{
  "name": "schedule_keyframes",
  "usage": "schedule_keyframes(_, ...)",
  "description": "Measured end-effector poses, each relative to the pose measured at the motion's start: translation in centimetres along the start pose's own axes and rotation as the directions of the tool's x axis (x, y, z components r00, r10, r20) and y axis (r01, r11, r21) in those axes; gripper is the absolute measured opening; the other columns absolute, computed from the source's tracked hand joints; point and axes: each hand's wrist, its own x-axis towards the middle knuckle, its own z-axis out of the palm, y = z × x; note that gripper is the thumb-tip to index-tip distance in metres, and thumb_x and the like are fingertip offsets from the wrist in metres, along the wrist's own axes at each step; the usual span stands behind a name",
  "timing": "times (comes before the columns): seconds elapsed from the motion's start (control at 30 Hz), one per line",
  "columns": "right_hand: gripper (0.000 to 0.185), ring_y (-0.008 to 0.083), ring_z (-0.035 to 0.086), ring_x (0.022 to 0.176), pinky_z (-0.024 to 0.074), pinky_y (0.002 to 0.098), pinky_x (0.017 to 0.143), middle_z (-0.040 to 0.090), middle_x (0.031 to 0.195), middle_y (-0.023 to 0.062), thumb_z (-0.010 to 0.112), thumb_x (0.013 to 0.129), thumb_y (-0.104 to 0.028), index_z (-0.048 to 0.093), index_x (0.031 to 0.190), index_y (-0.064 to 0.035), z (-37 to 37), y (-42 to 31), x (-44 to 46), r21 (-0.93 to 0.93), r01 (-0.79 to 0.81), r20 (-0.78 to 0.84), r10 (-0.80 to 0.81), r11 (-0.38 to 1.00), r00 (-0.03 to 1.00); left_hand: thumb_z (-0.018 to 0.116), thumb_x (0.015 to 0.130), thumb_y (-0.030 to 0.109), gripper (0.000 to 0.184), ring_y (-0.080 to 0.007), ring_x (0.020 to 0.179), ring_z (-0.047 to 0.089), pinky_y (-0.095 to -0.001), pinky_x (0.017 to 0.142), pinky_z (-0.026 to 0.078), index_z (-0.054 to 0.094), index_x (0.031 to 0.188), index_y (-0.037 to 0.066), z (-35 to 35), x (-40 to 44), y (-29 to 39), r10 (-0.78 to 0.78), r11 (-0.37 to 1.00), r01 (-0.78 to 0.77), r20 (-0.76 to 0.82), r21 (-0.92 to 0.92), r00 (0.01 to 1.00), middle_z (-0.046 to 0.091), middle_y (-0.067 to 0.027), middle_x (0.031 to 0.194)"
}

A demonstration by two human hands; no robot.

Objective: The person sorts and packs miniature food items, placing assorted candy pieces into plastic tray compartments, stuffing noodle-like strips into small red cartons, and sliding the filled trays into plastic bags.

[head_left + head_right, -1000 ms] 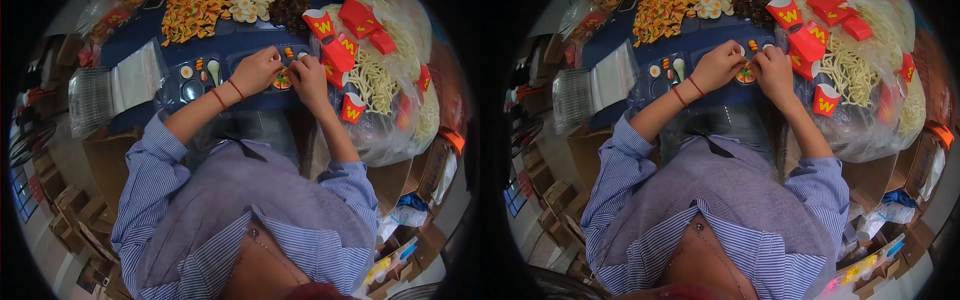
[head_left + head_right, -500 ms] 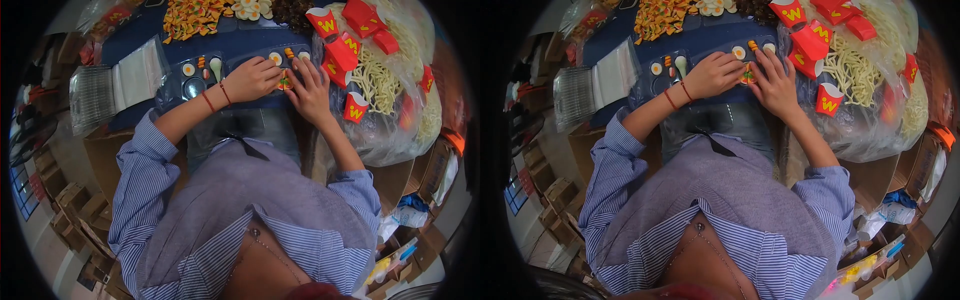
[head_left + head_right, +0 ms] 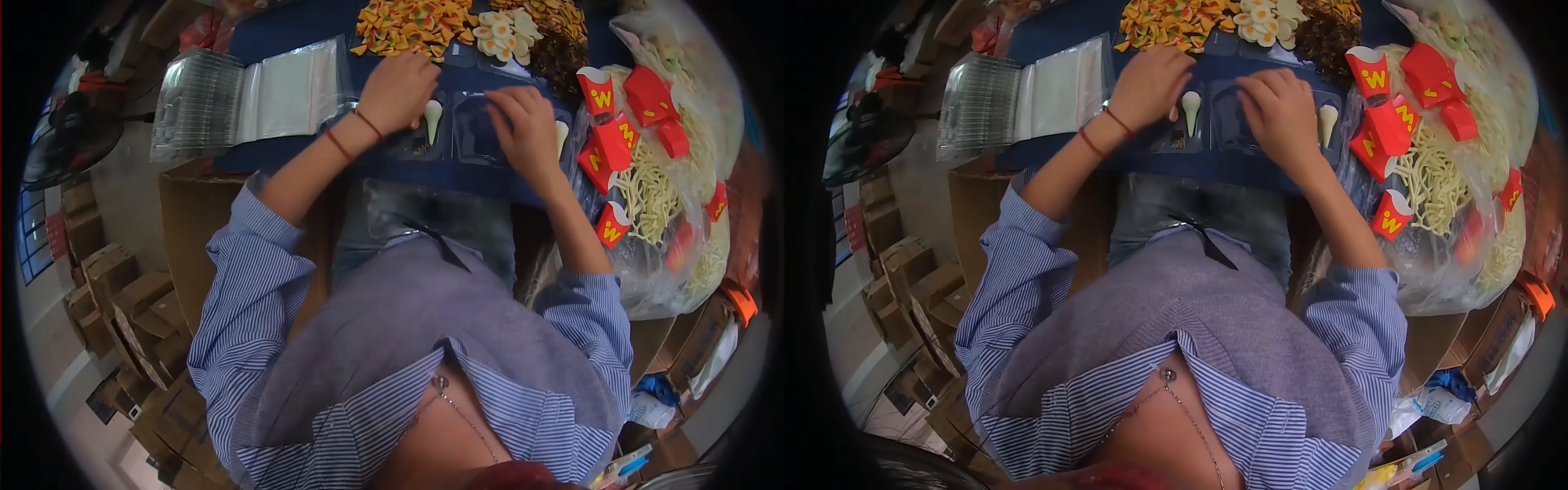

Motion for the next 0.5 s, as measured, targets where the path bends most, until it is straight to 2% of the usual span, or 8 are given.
schedule_keyframes(0.1, 0.015, 0.0303, 0.061, 0.087, 0.0502, 0.0388, 0.073, 0.062, 0.090, 0.0115, 0.067, 0.080, -0.015, 0.068, 0.093, -0.0055, 5.5, 1.1, 5.8, 0.080, 0.009, 0.000, -0.009, 0.997, 1.000, 0.065, 0.084, 0.019, 0.019, -0.0281, 0.094, 0.061, -0.0392, 0.077, 0.051, 0.063, 0.098, 0.008, 1.9, 2.3, -4.7, -0.005, 1.000, 0.005, -0.010, 0.018, 1.000, 0.061, -0.0084, 0.098)
schedule_keyframes(0.23, 0.015, 0.0336, 0.062, 0.084, 0.0511, 0.0404, 0.073, 0.064, 0.086, 0.0126, 0.067, 0.080, -0.015, 0.069, 0.092, -0.0059, 9.2, 3.3, 8.8, -0.072, 0.075, 0.169, -0.062, 0.995, 0.984, 0.066, 0.083, 0.020, 0.018, -0.0291, 0.087, 0.063, -0.0391, 0.073, 0.052, 0.065, 0.098, 0.010, 3.2, 3.4, -6.4, 0.010, 0.997, -0.018, -0.095, -0.078, 0.995, 0.064, -0.0084, 0.091)
schedule_keyframes(0.27, 0.015, 0.0301, 0.064, 0.081, 0.0515, 0.0381, 0.070, 0.065, 0.084, 0.0113, 0.066, 0.081, -0.015, 0.069, 0.093, -0.0055, 9.0, 3.8, 8.8, 0.007, -0.001, 0.178, 0.000, 1.000, 0.984, 0.066, 0.083, 0.020, 0.018, -0.0291, 0.087, 0.063, -0.0391, 0.073, 0.052, 0.065, 0.098, 0.010, 3.4, 3.3, -6.8, 0.006, 0.997, -0.014, -0.102, -0.082, 0.995, 0.064, -0.0084, 0.091)
schedule_keyframes(0.33, 0.016, 0.0266, 0.065, 0.078, 0.0520, 0.0358, 0.068, 0.066, 0.081, 0.0100, 0.066, 0.082, -0.014, 0.069, 0.094, -0.0051, 8.7, 4.4, 8.8, 0.084, -0.075, 0.204, 0.056, 0.994, 0.977, 0.067, 0.086, 0.021, 0.021, -0.0227, 0.081, 0.065, -0.0342, 0.071, 0.053, 0.066, 0.103, 0.009, 3.0, 2.7, -7.3, -0.220, 0.884, 0.204, 0.011, -0.420, 0.975, 0.067, -0.0072, 0.091)
schedule_keyframes(0.37, 0.016, 0.0216, 0.066, 0.076, 0.0515, 0.0327, 0.066, 0.067, 0.083, 0.0082, 0.066, 0.083, -0.015, 0.069, 0.095, -0.0050, 8.5, 4.7, 8.6, 0.332, -0.294, 0.255, 0.214, 0.896, 0.943, 0.067, 0.086, 0.021, 0.021, -0.0227, 0.081, 0.065, -0.0342, 0.071, 0.053, 0.066, 0.103, 0.009, 2.8, 2.3, -7.4, -0.226, 0.881, 0.210, 0.012, -0.425, 0.974, 0.067, -0.0072, 0.091)
schedule_keyframes(0.43, 0.019, 0.0094, 0.065, 0.078, 0.0492, 0.0244, 0.065, 0.069, 0.088, 0.0034, 0.065, 0.085, -0.013, 0.069, 0.103, -0.0054, 7.5, 4.3, 8.6, 0.599, -0.564, 0.417, 0.380, 0.569, 0.826, 0.065, 0.090, 0.021, 0.025, -0.0139, 0.076, 0.064, -0.0271, 0.070, 0.053, 0.066, 0.110, 0.006, 2.2, 1.6, -7.6, -0.375, 0.444, 0.384, 0.221, -0.810, 0.900, 0.068, -0.0058, 0.095)
schedule_keyframes(0.47, 0.019, 0.0094, 0.065, 0.078, 0.0492, 0.0244, 0.065, 0.069, 0.088, 0.0034, 0.065, 0.085, -0.013, 0.069, 0.103, -0.0054, 7.3, 4.1, 8.4, 0.598, -0.564, 0.421, 0.375, 0.569, 0.826, 0.065, 0.090, 0.021, 0.025, -0.0139, 0.076, 0.064, -0.0271, 0.070, 0.053, 0.066, 0.110, 0.006, 1.9, 1.1, -7.6, -0.380, 0.442, 0.386, 0.220, -0.810, 0.898, 0.068, -0.0058, 0.095)
schedule_keyframes(0.5, 0.022, 0.0111, 0.066, 0.080, 0.0501, 0.0247, 0.068, 0.069, 0.090, 0.0045, 0.065, 0.086, -0.012, 0.067, 0.106, -0.0039, 7.2, 4.1, 8.2, 0.662, -0.578, 0.457, 0.354, 0.477, 0.816, 0.063, 0.092, 0.021, 0.026, -0.0112, 0.076, 0.063, -0.0248, 0.070, 0.053, 0.065, 0.112, 0.004, 1.1, 0.3, -7.2, -0.377, 0.219, 0.404, 0.305, -0.888, 0.875, 0.067, -0.0048, 0.094)
